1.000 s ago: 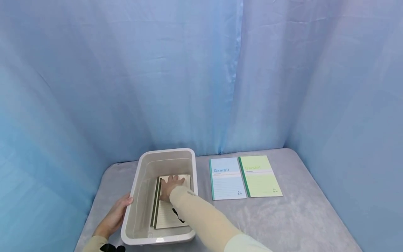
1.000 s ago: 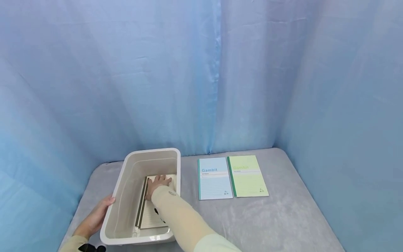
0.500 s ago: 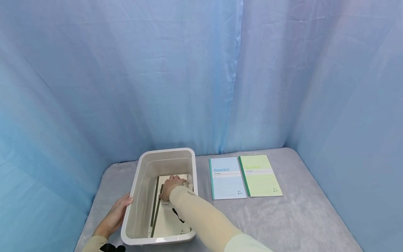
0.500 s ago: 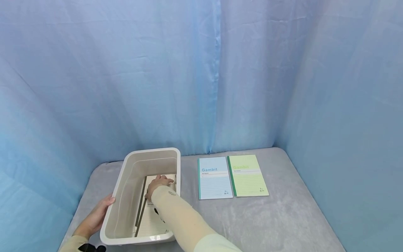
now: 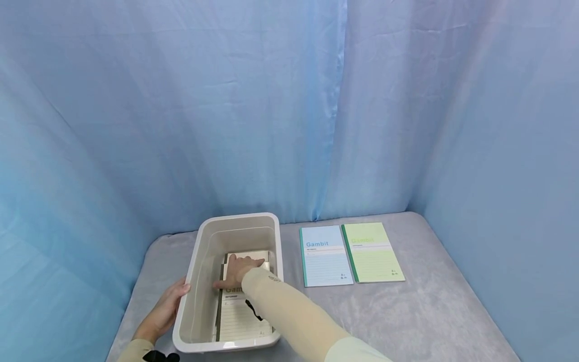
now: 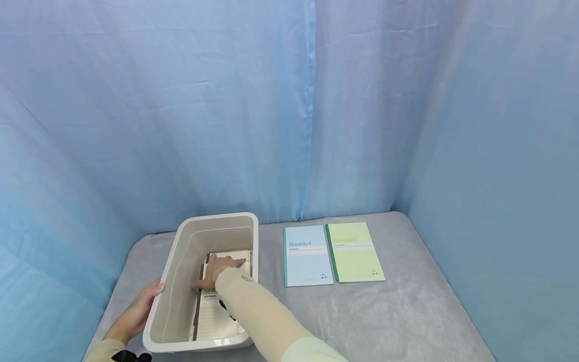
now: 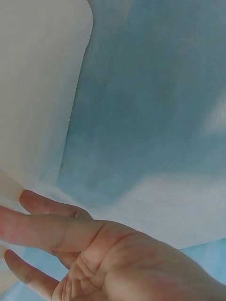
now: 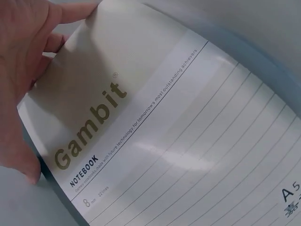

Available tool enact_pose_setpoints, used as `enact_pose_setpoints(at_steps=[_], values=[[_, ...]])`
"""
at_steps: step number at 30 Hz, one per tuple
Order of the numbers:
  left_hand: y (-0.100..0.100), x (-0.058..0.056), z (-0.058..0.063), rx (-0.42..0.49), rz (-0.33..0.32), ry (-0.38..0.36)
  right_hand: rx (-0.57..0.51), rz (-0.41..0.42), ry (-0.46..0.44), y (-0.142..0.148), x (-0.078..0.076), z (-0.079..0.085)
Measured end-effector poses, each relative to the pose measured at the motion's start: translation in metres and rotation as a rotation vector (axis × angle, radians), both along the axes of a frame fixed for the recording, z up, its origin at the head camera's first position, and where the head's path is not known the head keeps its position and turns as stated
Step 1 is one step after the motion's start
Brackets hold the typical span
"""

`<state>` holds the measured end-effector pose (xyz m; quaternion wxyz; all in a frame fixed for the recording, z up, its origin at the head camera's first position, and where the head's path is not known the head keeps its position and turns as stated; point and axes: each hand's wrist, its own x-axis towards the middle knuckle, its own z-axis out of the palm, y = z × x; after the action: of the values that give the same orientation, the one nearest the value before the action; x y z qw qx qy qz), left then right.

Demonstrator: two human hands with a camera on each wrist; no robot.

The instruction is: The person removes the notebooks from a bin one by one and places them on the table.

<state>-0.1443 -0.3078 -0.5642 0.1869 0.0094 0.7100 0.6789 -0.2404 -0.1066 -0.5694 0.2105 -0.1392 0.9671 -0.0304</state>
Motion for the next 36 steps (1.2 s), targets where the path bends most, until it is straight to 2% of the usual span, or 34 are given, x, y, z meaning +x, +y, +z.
enact_pose_setpoints(at_steps=[3, 6, 11, 18, 29, 36], values=[[-0.001, 0.000, -0.001, 0.002, -0.010, 0.007, -0.009, 0.006, -0.004, -0.002, -0.002, -0.002], [-0.002, 0.000, -0.001, 0.004, -0.013, 0.008, -0.008, 0.027, 0.005, -0.002, 0.002, 0.004], [-0.002, 0.000, -0.001, 0.004, 0.008, -0.003, -0.005, 0.053, 0.050, -0.006, 0.009, 0.011], [-0.003, -0.002, -0.003, -0.002, -0.009, 0.002, 0.013, 0.081, 0.103, -0.008, 0.013, 0.014], [-0.002, -0.001, -0.002, 0.005, 0.003, -0.002, -0.004, 0.076, 0.134, -0.010, 0.016, 0.013], [-0.002, 0.000, -0.005, 0.033, -0.016, 0.016, -0.006, 0.078, 0.149, -0.007, 0.017, 0.014]])
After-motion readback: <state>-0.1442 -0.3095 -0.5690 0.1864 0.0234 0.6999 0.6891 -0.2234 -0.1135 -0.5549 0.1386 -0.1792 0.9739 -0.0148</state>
